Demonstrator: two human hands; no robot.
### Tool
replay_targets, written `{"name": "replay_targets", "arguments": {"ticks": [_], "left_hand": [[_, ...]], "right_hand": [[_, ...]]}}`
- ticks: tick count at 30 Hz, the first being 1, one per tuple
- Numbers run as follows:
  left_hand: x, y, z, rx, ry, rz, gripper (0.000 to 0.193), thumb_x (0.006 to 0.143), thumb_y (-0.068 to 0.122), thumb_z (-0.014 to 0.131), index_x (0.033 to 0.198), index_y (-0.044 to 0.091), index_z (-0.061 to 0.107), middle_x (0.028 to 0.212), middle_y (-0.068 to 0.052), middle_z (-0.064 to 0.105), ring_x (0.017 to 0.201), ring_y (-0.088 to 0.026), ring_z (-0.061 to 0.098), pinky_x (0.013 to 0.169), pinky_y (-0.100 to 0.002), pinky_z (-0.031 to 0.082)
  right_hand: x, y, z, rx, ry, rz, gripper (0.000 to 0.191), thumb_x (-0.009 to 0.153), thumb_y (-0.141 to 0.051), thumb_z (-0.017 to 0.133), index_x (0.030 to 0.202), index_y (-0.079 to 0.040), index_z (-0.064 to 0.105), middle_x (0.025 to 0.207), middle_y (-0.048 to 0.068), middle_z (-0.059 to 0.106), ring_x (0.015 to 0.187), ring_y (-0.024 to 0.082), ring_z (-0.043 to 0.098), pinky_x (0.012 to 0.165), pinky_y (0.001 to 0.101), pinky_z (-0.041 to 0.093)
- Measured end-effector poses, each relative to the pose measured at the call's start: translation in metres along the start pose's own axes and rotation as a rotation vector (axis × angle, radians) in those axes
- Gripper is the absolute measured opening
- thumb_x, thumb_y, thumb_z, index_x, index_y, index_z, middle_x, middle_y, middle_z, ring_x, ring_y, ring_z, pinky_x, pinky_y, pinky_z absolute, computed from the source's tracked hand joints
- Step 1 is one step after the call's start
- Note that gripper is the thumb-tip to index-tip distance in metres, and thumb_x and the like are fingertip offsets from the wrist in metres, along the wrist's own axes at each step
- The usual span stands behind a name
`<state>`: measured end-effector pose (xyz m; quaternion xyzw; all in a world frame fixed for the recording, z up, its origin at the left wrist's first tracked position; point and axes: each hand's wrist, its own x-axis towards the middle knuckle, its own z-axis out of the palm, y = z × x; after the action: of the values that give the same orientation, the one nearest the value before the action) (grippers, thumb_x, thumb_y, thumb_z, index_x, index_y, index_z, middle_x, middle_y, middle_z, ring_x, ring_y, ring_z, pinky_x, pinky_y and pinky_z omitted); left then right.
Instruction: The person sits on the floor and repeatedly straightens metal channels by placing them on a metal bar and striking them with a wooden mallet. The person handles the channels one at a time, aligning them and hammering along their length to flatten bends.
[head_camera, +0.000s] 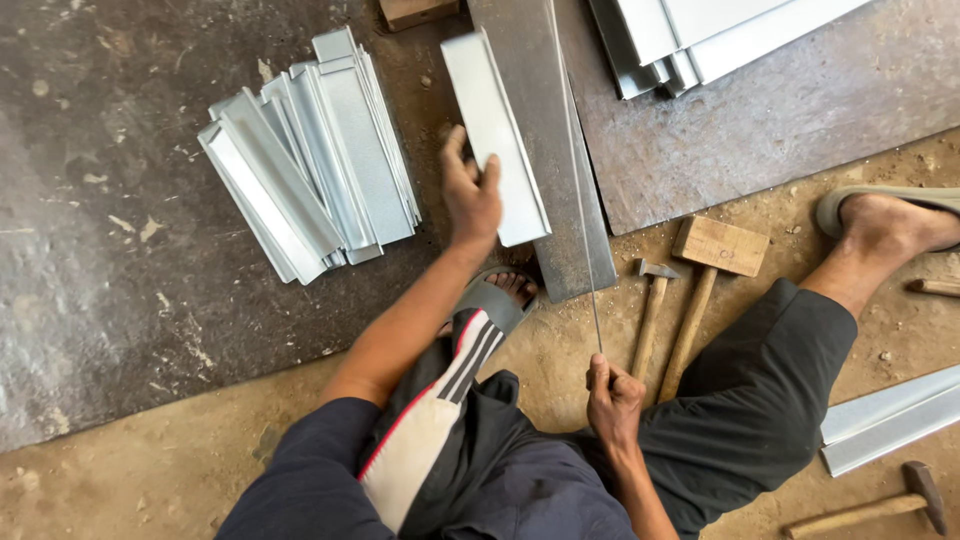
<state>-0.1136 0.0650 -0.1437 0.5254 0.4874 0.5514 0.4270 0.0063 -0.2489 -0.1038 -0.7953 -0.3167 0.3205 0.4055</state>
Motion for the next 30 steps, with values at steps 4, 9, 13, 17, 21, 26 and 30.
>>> {"name": "replay_targets", "arguments": {"ticks": [4,9,13,17,21,26,30], "left_hand": [[-0.023,-0.015,0.024,0.187,-0.068,-0.214,0.064,0.098,0.025,0.061,0.150,-0.005,0.039,0.084,-0.013,0.065,0.069,-0.017,0.059,0.064,-0.034,0.051],[-0.025,-0.018,0.016,0.204,-0.165,-0.247,0.067,0.097,0.034,0.058,0.151,-0.002,0.039,0.092,-0.015,0.066,0.075,-0.019,0.062,0.072,-0.040,0.054],[-0.002,-0.017,0.020,0.144,-0.122,0.096,0.071,0.106,0.044,0.059,0.152,-0.002,0.031,0.143,-0.024,0.046,0.130,-0.031,0.053,0.110,-0.049,0.046],[0.022,-0.021,0.031,0.235,-0.119,0.074,0.062,0.103,0.051,0.064,0.139,0.005,0.045,0.137,-0.018,0.052,0.135,-0.033,0.051,0.117,-0.050,0.042],[0.025,-0.020,0.035,0.294,-0.170,0.087,0.066,0.092,0.050,0.074,0.132,0.006,0.045,0.125,-0.017,0.048,0.126,-0.031,0.051,0.110,-0.048,0.043],[0.023,-0.008,0.034,0.313,-0.206,0.016,0.058,0.086,0.039,0.077,0.131,0.009,0.055,0.123,-0.013,0.060,0.114,-0.030,0.058,0.100,-0.045,0.050],[0.025,-0.008,0.036,0.248,-0.218,0.031,0.056,0.085,0.034,0.078,0.130,0.008,0.058,0.122,-0.016,0.062,0.113,-0.032,0.062,0.098,-0.044,0.051]], "right_hand": [[-0.003,0.003,0.011,-0.063,-0.039,-0.033,0.044,0.103,-0.023,0.060,0.066,0.002,0.062,0.053,0.003,0.052,0.049,0.009,0.047,0.046,0.0298,0.037],[0.015,0.001,0.019,-0.117,-0.120,0.063,0.048,0.105,-0.024,0.059,0.066,0.004,0.057,0.054,0.006,0.049,0.050,0.010,0.043,0.047,0.0303,0.036],[0.039,-0.010,0.024,-0.159,-0.079,0.078,0.047,0.103,-0.025,0.059,0.064,0.002,0.062,0.049,0.005,0.050,0.045,0.011,0.045,0.043,0.0329,0.034],[0.049,-0.022,0.029,-0.142,-0.075,-0.022,0.047,0.104,-0.025,0.059,0.066,0.003,0.060,0.051,0.005,0.048,0.046,0.011,0.044,0.045,0.0326,0.034],[0.049,-0.019,0.036,-0.151,-0.103,0.014,0.047,0.104,-0.025,0.061,0.066,0.004,0.060,0.052,0.006,0.048,0.048,0.011,0.044,0.046,0.0332,0.036],[0.047,-0.005,0.027,-0.210,-0.126,0.008,0.039,0.102,-0.025,0.061,0.075,0.002,0.068,0.056,0.010,0.056,0.050,0.013,0.051,0.049,0.0336,0.042],[0.024,0.005,-0.006,-0.244,-0.125,-0.038,0.027,0.098,-0.023,0.063,0.084,-0.001,0.070,0.063,0.012,0.064,0.056,0.016,0.059,0.053,0.0337,0.048]]}}
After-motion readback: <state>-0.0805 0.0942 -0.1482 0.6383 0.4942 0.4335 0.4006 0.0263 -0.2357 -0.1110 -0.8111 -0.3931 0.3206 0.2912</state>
